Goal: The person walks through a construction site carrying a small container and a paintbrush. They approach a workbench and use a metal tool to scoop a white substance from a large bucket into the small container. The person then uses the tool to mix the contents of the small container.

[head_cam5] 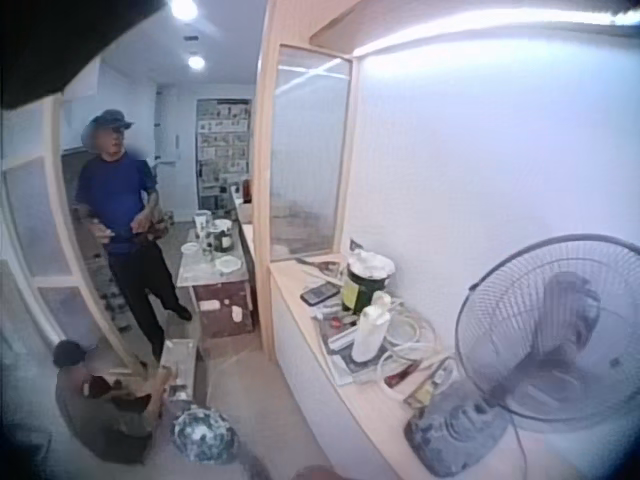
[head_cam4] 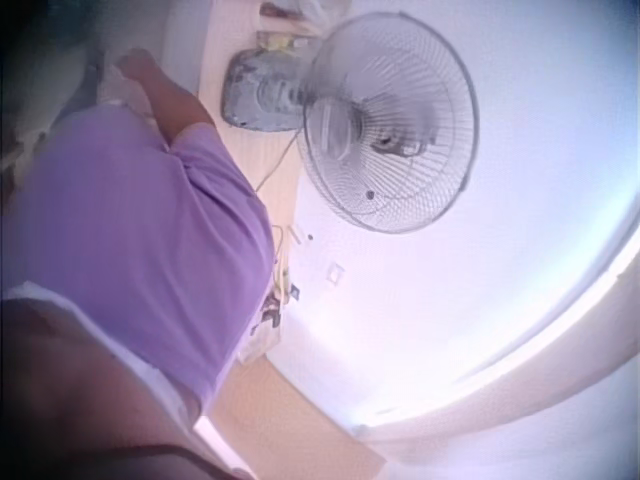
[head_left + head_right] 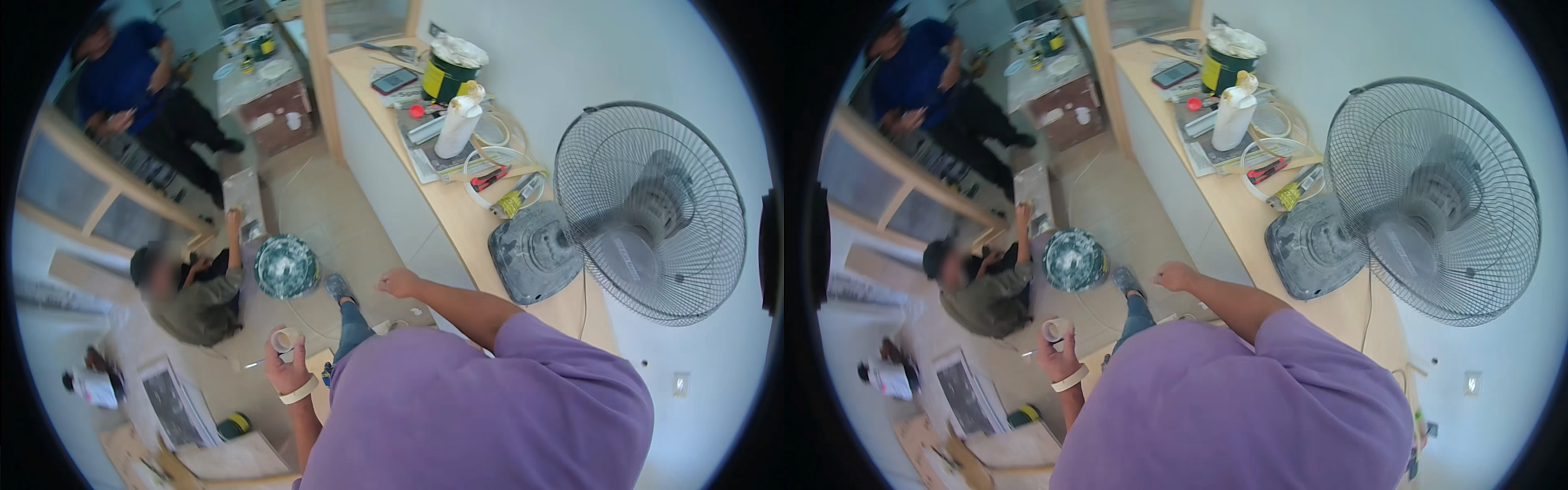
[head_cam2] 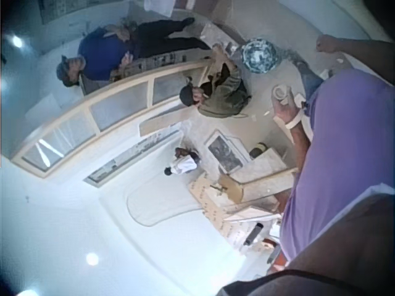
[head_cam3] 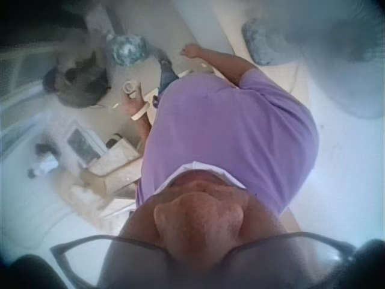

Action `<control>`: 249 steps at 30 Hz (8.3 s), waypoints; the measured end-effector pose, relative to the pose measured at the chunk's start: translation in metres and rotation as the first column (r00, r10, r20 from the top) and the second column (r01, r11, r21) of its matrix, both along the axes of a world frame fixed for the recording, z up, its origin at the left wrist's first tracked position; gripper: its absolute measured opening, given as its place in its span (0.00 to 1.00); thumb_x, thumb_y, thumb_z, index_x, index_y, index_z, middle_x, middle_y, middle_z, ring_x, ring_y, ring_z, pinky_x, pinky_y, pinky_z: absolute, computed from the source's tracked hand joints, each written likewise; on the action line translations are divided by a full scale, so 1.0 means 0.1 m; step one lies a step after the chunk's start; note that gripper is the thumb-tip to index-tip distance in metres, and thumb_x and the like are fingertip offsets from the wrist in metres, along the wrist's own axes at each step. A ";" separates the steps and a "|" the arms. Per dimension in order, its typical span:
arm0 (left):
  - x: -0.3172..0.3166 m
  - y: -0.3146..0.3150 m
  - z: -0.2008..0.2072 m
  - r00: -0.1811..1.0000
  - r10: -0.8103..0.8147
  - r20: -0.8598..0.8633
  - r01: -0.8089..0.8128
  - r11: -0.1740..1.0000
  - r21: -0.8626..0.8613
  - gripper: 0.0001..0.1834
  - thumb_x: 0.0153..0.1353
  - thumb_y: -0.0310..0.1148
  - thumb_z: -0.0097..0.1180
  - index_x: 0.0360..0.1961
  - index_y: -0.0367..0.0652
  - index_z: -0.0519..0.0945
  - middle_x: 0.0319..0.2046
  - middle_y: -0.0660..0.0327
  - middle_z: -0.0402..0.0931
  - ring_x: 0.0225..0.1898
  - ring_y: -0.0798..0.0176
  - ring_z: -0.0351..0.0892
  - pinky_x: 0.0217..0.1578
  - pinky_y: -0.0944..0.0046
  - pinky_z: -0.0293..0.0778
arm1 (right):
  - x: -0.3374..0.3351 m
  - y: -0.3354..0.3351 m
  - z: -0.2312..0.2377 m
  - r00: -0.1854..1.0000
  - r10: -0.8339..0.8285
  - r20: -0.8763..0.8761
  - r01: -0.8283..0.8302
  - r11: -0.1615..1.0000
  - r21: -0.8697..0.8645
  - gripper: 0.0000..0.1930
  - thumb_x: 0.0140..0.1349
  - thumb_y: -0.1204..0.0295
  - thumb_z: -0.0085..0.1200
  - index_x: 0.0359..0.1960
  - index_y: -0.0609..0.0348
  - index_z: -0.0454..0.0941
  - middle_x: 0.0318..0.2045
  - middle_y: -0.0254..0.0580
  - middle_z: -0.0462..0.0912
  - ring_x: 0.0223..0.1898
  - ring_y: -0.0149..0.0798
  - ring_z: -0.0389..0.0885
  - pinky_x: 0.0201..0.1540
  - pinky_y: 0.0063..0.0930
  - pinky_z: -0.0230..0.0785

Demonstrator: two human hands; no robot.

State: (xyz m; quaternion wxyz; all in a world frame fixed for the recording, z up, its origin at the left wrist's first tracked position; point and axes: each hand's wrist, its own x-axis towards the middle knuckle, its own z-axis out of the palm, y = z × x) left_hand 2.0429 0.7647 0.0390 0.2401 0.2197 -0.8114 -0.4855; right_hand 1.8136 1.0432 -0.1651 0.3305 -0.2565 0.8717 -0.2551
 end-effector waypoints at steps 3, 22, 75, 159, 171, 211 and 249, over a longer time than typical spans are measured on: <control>-0.80 -0.60 -0.18 0.996 -0.075 -0.053 0.074 0.997 -0.019 0.25 0.58 0.25 0.76 0.57 0.36 0.83 0.49 0.54 0.87 0.50 0.58 0.86 0.55 0.58 0.79 | -0.74 -0.26 -0.04 0.987 -0.162 -0.023 0.163 0.986 0.033 0.27 0.73 0.44 0.53 0.49 0.57 0.88 0.43 0.60 0.88 0.49 0.65 0.85 0.55 0.52 0.77; -5.10 -2.40 0.62 0.999 -0.019 -0.050 0.010 0.986 -0.165 0.26 0.55 0.33 0.81 0.54 0.36 0.85 0.42 0.50 0.89 0.43 0.53 0.90 0.48 0.59 0.82 | -5.16 -2.88 1.23 0.920 -0.361 0.151 0.390 0.809 -0.440 0.21 0.75 0.56 0.57 0.41 0.66 0.84 0.31 0.43 0.84 0.35 0.36 0.80 0.41 0.36 0.72; -11.25 -6.24 0.03 0.993 0.117 0.029 -0.118 0.993 0.017 0.26 0.58 0.24 0.77 0.59 0.36 0.84 0.53 0.55 0.88 0.52 0.63 0.87 0.57 0.61 0.80 | -12.09 -6.20 1.13 0.517 -0.536 0.668 0.836 0.148 -0.529 0.08 0.74 0.69 0.52 0.39 0.60 0.78 0.29 0.40 0.79 0.27 0.35 0.79 0.32 0.31 0.75; -14.45 -9.02 -0.02 0.977 -0.179 0.117 0.188 0.980 -0.072 0.25 0.60 0.32 0.77 0.57 0.38 0.85 0.47 0.54 0.88 0.44 0.62 0.87 0.48 0.61 0.82 | -11.50 -6.54 -0.12 -0.211 -0.644 0.735 0.977 -0.151 0.148 0.11 0.78 0.63 0.49 0.43 0.57 0.79 0.30 0.33 0.78 0.32 0.35 0.79 0.33 0.33 0.75; -15.63 -10.80 -0.13 0.843 -0.537 0.022 0.534 0.834 -0.139 0.27 0.55 0.31 0.79 0.57 0.42 0.86 0.48 0.53 0.87 0.44 0.53 0.87 0.47 0.56 0.83 | -12.48 -9.56 1.84 0.173 -0.822 0.543 0.958 0.013 -0.286 0.13 0.78 0.63 0.58 0.47 0.62 0.83 0.36 0.40 0.86 0.34 0.32 0.83 0.41 0.27 0.78; -19.32 -11.48 -0.08 0.327 -0.939 0.103 0.943 0.316 -0.105 0.29 0.55 0.32 0.79 0.59 0.43 0.85 0.50 0.53 0.87 0.49 0.49 0.85 0.52 0.53 0.79 | -16.99 -11.20 1.18 0.541 -0.742 -0.395 0.840 0.498 0.215 0.11 0.64 0.73 0.56 0.38 0.64 0.90 0.39 0.65 0.90 0.44 0.62 0.91 0.52 0.54 0.83; -19.77 -10.41 -0.32 0.103 -0.995 0.017 0.977 0.098 -0.189 0.31 0.55 0.42 0.80 0.55 0.36 0.87 0.47 0.48 0.88 0.47 0.47 0.86 0.51 0.51 0.80 | -15.95 -11.42 2.90 -0.055 -0.991 0.125 0.892 -0.105 -0.439 0.13 0.75 0.68 0.61 0.47 0.68 0.86 0.27 0.35 0.85 0.22 0.24 0.75 0.26 0.24 0.67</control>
